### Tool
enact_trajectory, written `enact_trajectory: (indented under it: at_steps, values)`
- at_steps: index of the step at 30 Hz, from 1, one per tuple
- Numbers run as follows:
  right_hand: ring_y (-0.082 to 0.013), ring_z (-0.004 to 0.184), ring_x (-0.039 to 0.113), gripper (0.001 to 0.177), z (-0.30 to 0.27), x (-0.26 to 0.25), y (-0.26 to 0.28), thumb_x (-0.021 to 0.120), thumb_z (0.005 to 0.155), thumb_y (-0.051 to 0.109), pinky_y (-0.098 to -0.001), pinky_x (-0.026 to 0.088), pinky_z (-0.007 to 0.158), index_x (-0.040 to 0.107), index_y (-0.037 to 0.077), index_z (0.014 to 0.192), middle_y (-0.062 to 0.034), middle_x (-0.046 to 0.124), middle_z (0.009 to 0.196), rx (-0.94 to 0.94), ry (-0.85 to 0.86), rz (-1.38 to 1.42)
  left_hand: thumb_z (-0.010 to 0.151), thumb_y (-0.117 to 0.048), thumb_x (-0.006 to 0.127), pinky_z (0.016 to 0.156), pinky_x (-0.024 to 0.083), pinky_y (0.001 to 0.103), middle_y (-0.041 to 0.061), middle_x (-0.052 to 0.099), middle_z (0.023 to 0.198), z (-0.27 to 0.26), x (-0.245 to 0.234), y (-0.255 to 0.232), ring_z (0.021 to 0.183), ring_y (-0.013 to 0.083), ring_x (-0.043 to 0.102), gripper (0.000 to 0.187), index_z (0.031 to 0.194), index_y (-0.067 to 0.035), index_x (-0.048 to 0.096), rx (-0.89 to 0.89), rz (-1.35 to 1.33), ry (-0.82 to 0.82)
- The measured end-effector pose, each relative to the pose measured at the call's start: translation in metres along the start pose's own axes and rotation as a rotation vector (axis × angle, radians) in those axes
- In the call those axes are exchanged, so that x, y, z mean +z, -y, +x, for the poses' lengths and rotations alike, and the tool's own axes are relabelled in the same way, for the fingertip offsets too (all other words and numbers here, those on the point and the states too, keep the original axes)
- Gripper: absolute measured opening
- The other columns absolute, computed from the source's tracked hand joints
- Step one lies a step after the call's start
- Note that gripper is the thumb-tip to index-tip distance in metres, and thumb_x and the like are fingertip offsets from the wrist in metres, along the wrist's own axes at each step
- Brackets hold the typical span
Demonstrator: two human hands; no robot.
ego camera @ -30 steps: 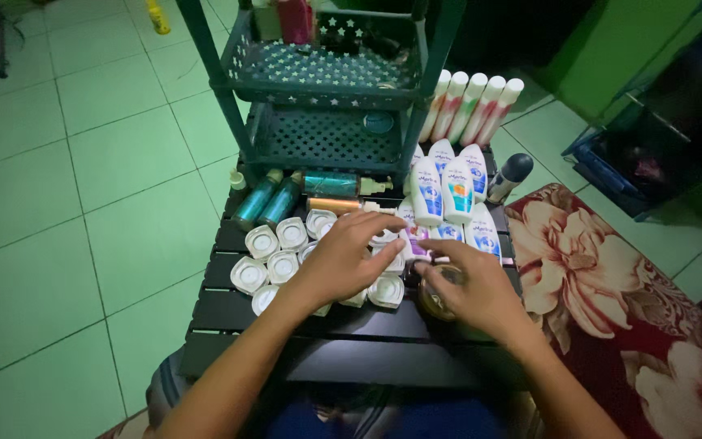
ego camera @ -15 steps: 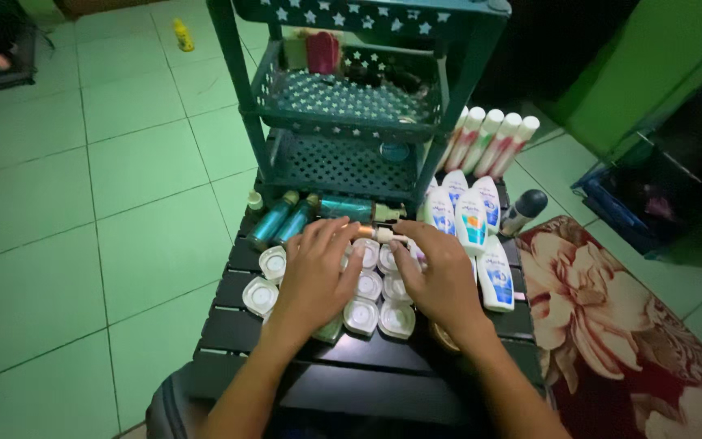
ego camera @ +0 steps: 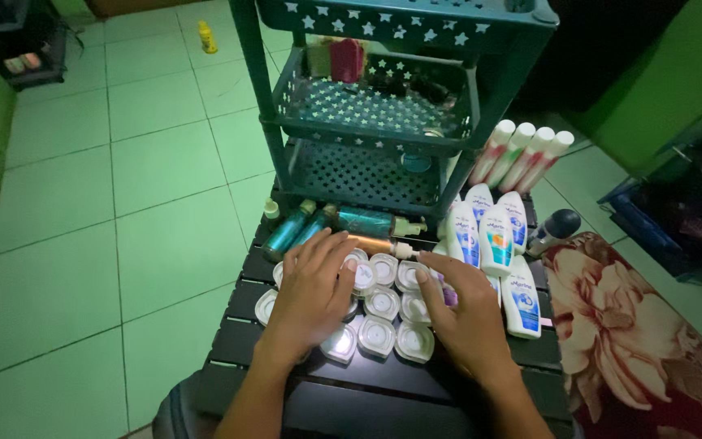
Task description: The person removes small jars and bottles from a green plastic basket and arranges them on a black slatted table. They repeatedly open and close the jars, then place them in neat rows alongside other cosmetic bottles. The person also adjusts the basket and handles a small bottle with a dropper cap.
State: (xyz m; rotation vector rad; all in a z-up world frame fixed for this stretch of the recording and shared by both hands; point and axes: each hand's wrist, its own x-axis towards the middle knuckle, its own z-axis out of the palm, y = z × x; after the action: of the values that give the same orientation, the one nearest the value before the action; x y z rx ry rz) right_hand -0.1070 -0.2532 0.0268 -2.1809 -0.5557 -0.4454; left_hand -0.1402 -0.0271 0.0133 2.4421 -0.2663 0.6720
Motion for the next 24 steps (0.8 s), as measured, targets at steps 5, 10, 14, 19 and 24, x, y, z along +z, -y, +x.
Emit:
enact_trajectory:
  at_steps: [5, 10, 14, 19, 24]
  values:
    - [-0.0331, 0.104, 0.070, 0.029, -0.002, 0.002, -0.003, 0.071, 0.091, 0.022, -0.0413, 0.053, 0.091, 0.074, 0.005, 0.115, -0.0156, 0.075, 0.111, 0.023, 0.003, -0.012, 0.103, -0.024, 0.050, 0.113, 0.031, 0.051, 0.018, 0.063, 0.136, -0.004, 0.005, 0.004, 0.136, 0.0377, 0.051, 0.040, 0.132, 0.000, 0.062, 0.013, 0.032, -0.015]
    - [-0.0335, 0.104, 0.070, 0.027, -0.003, 0.006, -0.005, 0.071, 0.091, 0.021, -0.0421, 0.053, 0.091, 0.074, 0.006, 0.113, -0.0152, 0.076, 0.110, -0.047, -0.004, -0.066, 0.102, -0.028, 0.052, 0.113, 0.031, 0.052, 0.020, 0.062, 0.137, -0.007, 0.009, 0.006, 0.136, 0.0397, 0.050, 0.044, 0.134, 0.002, 0.059, 0.038, 0.035, 0.029]
    - [-0.0330, 0.103, 0.070, 0.027, -0.003, 0.008, -0.005, 0.072, 0.089, 0.020, -0.0427, 0.052, 0.091, 0.074, 0.005, 0.112, -0.0144, 0.076, 0.109, -0.098, -0.002, -0.097, 0.102, -0.029, 0.053, 0.115, 0.028, 0.055, 0.021, 0.061, 0.139, -0.009, 0.010, 0.005, 0.140, 0.0419, 0.045, 0.046, 0.136, 0.003, 0.058, 0.065, 0.022, 0.068]
    - [-0.0323, 0.101, 0.070, 0.027, -0.002, 0.010, -0.006, 0.073, 0.088, 0.019, -0.0428, 0.052, 0.090, 0.074, 0.006, 0.112, -0.0131, 0.076, 0.108, -0.104, -0.002, -0.117, 0.102, -0.028, 0.053, 0.116, 0.027, 0.056, 0.021, 0.059, 0.140, -0.009, 0.008, 0.002, 0.142, 0.0409, 0.043, 0.047, 0.137, 0.002, 0.058, 0.059, 0.024, 0.117]
    - [-0.0324, 0.103, 0.070, 0.029, -0.003, 0.012, -0.008, 0.074, 0.086, 0.019, -0.0430, 0.052, 0.092, 0.074, 0.005, 0.111, -0.0131, 0.076, 0.110, -0.113, 0.008, -0.122, 0.101, -0.030, 0.054, 0.116, 0.027, 0.057, 0.021, 0.057, 0.143, -0.007, 0.006, 0.001, 0.143, 0.0410, 0.042, 0.049, 0.139, 0.001, 0.056, 0.052, -0.003, 0.133]
